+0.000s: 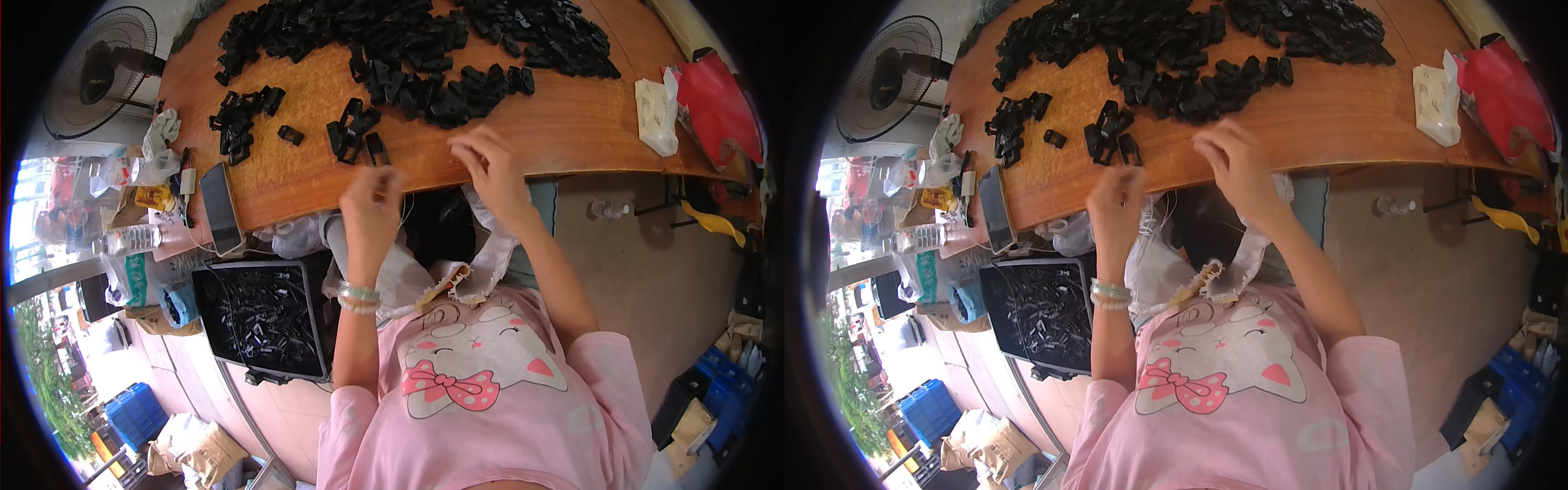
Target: The person sorts and organizes black plastic components by hand, transferring them from a table into a white bag.
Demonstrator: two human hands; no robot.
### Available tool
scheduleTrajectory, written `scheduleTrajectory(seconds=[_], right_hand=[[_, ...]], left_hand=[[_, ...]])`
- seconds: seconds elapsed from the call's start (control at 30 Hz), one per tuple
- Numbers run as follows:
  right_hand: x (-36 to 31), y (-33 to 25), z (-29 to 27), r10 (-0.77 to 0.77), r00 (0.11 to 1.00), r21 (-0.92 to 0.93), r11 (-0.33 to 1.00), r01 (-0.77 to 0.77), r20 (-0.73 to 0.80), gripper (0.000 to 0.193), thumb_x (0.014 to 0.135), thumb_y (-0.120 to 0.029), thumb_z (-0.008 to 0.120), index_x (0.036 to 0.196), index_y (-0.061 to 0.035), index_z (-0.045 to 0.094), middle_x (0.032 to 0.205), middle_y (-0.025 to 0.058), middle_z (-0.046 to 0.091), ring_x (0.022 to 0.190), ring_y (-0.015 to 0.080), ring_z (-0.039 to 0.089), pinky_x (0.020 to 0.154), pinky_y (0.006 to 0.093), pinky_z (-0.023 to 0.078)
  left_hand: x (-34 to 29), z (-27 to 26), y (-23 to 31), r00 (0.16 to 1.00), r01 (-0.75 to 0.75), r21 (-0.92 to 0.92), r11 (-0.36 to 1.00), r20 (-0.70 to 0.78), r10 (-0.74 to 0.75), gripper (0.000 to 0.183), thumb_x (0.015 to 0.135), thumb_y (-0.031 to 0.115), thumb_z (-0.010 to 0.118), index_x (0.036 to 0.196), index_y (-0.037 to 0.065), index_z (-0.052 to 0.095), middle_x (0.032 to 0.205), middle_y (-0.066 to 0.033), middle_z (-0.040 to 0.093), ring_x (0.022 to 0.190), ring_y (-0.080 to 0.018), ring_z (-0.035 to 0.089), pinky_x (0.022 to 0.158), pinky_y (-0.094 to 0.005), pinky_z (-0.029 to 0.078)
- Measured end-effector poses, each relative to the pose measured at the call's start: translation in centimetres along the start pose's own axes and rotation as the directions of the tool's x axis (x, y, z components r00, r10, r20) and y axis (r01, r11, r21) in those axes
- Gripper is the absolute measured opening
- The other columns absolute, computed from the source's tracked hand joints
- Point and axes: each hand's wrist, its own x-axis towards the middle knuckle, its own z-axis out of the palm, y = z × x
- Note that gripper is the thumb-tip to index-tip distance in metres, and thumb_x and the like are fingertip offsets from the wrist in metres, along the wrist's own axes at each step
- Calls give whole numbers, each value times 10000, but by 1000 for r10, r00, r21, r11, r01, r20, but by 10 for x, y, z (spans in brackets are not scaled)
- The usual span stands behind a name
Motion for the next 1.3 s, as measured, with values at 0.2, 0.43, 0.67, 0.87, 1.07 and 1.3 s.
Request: scheduleTrajectory(seconds=[0.2,0.43,0.67,0.87,1.07,1.3], right_hand=[[25,12,19,-329,937,-597,778,198,-117,124,734,-81,671,852,-55,644,820,55,501,795,227,506,690,358,391],[13,4,30,-327,945,-559,788,259,-24,182,716,-63,639,896,-44,618,982,104,515,882,262,505,733,379,413],[6,15,41,-264,963,-542,801,254,60,210,773,-51,614,981,-30,602,1083,132,521,929,289,524,774,386,436],[-6,-28,22,-38,994,137,989,52,-104,246,747,-22,669,986,-18,615,993,99,583,893,257,575,761,332,460],[-9,-31,16,-46,998,191,980,55,-54,193,759,7,654,952,16,662,927,101,643,887,197,590,769,287,471],[-11,-33,16,-81,991,260,960,106,-106,179,764,-6,653,942,-3,675,935,101,654,877,228,597,752,308,485]], left_hand=[[37,8,-3,978,-18,586,810,-157,135,285,757,290,696,804,15,635,749,-113,604,688,-286,600,624,-354,468],[29,5,-6,984,-129,668,733,-5,178,267,753,233,662,846,3,561,860,-132,578,700,-342,603,594,-403,471],[22,8,2,959,274,145,951,38,-282,300,715,102,727,902,-20,526,784,-94,559,617,-162,576,540,-323,460],[15,2,11,898,426,-426,798,303,-318,329,762,-5,667,1050,-63,521,774,-59,581,603,-116,586,504,-249,495],[11,5,15,918,372,-593,714,348,-189,211,820,-16,596,998,-110,534,856,-153,630,700,-204,665,588,-261,556],[9,-4,22,896,374,-533,759,419,-148,212,840,9,594,1011,-108,547,839,-145,627,671,-225,663,581,-268,555]])
